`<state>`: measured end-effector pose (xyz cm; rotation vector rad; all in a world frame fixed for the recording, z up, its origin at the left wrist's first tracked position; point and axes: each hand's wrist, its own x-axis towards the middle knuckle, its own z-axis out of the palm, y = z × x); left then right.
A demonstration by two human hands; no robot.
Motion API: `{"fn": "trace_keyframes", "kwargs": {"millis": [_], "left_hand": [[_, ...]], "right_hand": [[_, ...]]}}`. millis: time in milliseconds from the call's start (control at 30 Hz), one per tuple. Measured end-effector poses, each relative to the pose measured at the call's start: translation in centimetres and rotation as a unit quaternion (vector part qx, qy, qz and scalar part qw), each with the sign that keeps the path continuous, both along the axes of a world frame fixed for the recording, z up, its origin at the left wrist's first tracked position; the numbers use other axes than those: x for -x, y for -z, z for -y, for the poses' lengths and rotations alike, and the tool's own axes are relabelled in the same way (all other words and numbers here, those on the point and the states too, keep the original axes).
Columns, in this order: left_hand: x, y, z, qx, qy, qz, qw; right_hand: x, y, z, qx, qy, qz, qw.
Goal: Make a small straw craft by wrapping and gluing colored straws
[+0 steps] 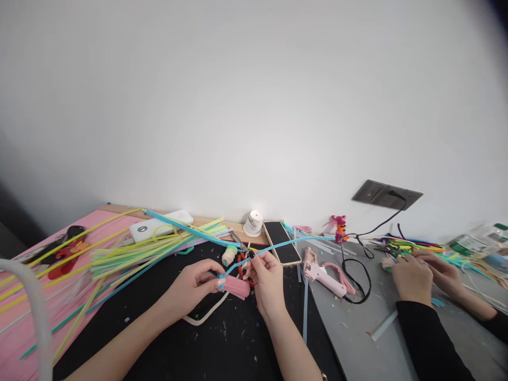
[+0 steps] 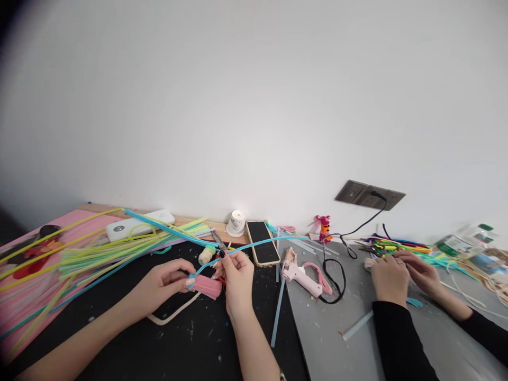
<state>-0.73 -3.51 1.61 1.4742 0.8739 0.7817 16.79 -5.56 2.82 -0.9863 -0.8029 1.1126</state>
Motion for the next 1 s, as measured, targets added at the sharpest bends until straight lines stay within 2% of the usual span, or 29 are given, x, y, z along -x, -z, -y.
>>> {"fn": "trace_keyframes", "kwargs": {"millis": [133,333,400,467,567,667,700,733,833,933,1000], "left_hand": [[-0.1,-0.6,0.5,0.006,0.035,0.014,0.999],[-0.2,-1.1,0.8,0.061,0.066,0.046,0.995],[-0.1,-0.8,0.5,0.085,0.04,0.052,0.994],[0.0,-0.4,0.1,0.108,-0.01,0.054,0.993],[0.4,-0.2,-0.4,0.125,-0.067,0.064,0.988],[0.7,-0.1,-0.6,0.129,-0.084,0.09,0.984],[0.8,-0.1,-0.6,0.131,-0.087,0.099,0.983],[0.8,-0.1,-0.6,0.135,-0.092,0.106,0.981],[0.9,-0.2,-0.6,0.14,-0.106,0.124,0.977],[0.8,-0.4,-0.6,0.143,-0.115,0.134,0.974],[0.8,-0.6,-0.5,0.145,-0.121,0.14,0.972]], "right_hand": [[-0.3,0.3,-0.3,0.009,0.021,0.036,0.999],[-0.4,1.1,-0.6,0.052,0.021,0.093,0.994],[-0.6,1.2,-0.7,0.057,0.009,0.124,0.991],[-1.0,1.0,-0.9,0.059,-0.008,0.167,0.984],[-2.0,0.1,-0.9,0.072,-0.034,0.262,0.962],[-4.0,-1.3,-0.2,0.085,-0.045,0.396,0.913],[-5.0,-1.8,0.1,0.084,-0.04,0.411,0.907],[-6.2,-2.3,0.5,0.083,-0.026,0.422,0.902],[-10.5,-3.3,1.7,0.108,0.051,0.51,0.852],[-14.8,-3.5,2.5,0.202,0.093,0.601,0.768],[-16.6,-3.2,2.7,0.262,0.096,0.672,0.687]]}}
